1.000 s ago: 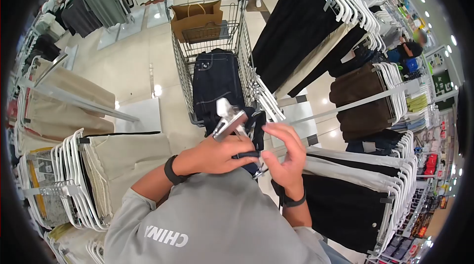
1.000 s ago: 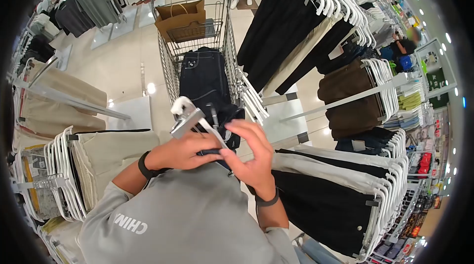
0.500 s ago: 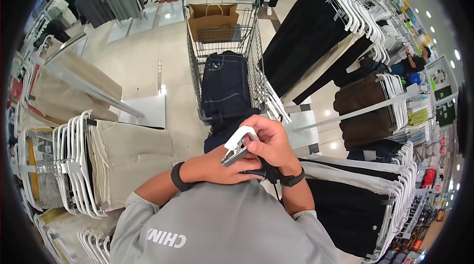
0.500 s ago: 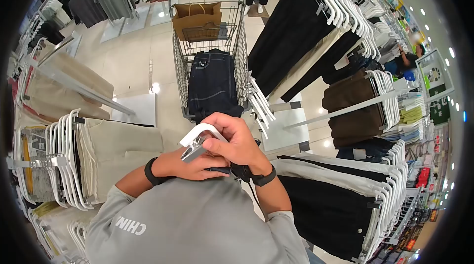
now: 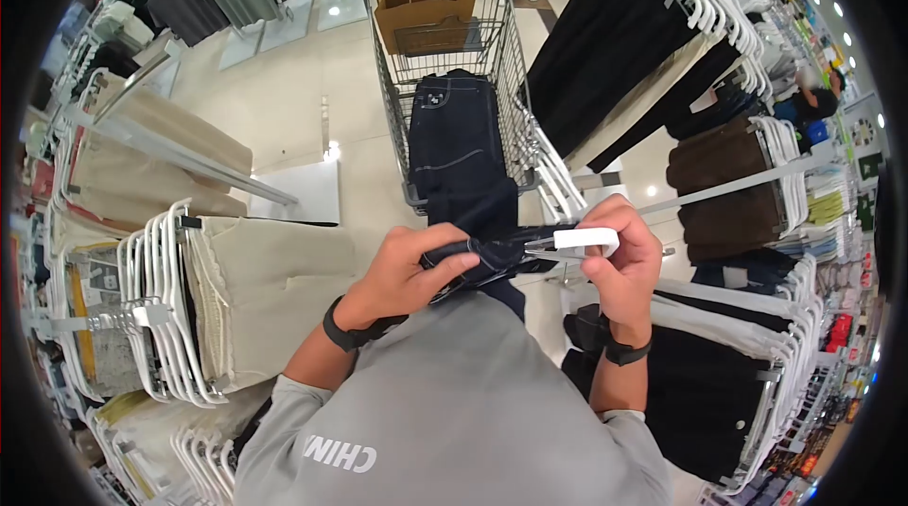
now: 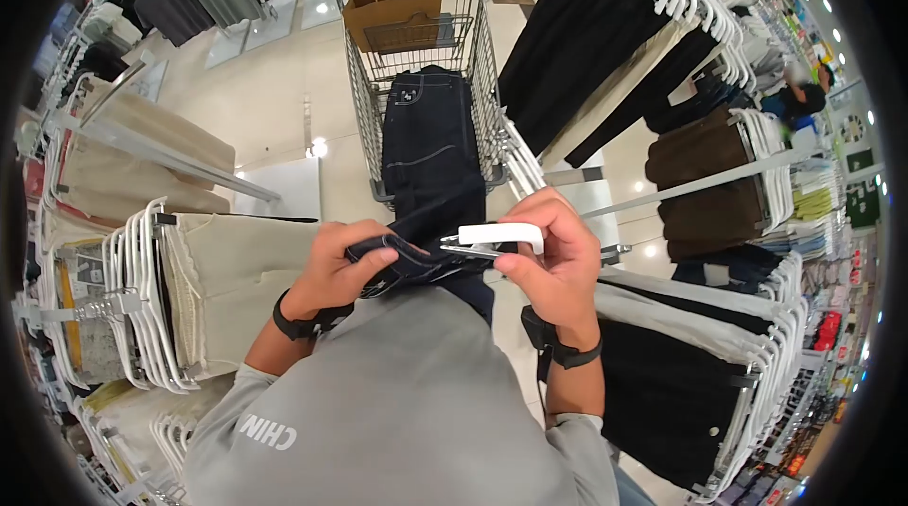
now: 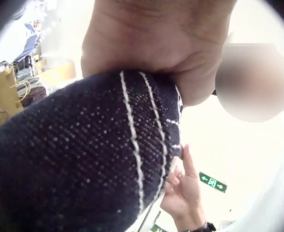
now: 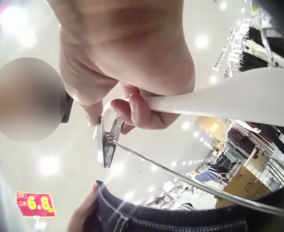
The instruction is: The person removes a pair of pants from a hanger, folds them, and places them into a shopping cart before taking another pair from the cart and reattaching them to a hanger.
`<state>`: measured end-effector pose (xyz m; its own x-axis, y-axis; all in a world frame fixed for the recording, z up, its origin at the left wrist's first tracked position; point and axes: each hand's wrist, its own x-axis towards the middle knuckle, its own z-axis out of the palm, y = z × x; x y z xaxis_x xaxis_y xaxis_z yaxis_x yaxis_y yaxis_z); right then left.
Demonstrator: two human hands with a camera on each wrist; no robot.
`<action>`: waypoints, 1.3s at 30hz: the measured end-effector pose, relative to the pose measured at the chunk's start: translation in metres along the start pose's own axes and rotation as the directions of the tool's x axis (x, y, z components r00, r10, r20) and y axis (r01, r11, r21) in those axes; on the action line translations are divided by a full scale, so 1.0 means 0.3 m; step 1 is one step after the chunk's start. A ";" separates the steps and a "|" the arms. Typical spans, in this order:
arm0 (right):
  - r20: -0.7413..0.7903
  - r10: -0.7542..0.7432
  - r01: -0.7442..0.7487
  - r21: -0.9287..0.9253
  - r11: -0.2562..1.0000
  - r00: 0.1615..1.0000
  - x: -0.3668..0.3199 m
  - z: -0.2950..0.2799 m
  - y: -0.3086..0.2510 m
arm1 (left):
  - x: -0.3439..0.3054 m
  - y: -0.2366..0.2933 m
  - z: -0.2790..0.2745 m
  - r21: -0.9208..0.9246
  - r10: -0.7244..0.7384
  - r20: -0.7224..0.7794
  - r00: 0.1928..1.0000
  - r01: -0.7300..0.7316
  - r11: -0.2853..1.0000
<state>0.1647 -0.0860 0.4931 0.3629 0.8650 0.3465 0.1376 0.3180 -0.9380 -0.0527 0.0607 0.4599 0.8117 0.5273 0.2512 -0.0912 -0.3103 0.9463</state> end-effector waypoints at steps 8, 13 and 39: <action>-0.082 -0.076 0.075 -0.021 0.997 0.994 0.014 0.089 0.027 | 0.043 0.026 -0.024 0.081 -0.034 -0.072 0.997 0.040 0.996; -0.069 -0.020 0.020 0.008 1.000 0.997 0.030 0.102 0.064 | 0.053 0.026 -0.024 0.129 0.041 -0.077 0.996 -0.031 0.991; 0.020 0.135 -0.135 -0.013 0.991 0.991 0.055 0.147 0.128 | 0.073 -0.011 -0.004 0.148 0.022 -0.013 1.000 -0.020 0.989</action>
<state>0.1354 -0.0424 0.4626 0.3599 0.9075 0.2166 0.0997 0.1934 -0.9760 -0.0355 0.0742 0.4626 0.8021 0.5304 0.2744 -0.0208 -0.4344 0.9005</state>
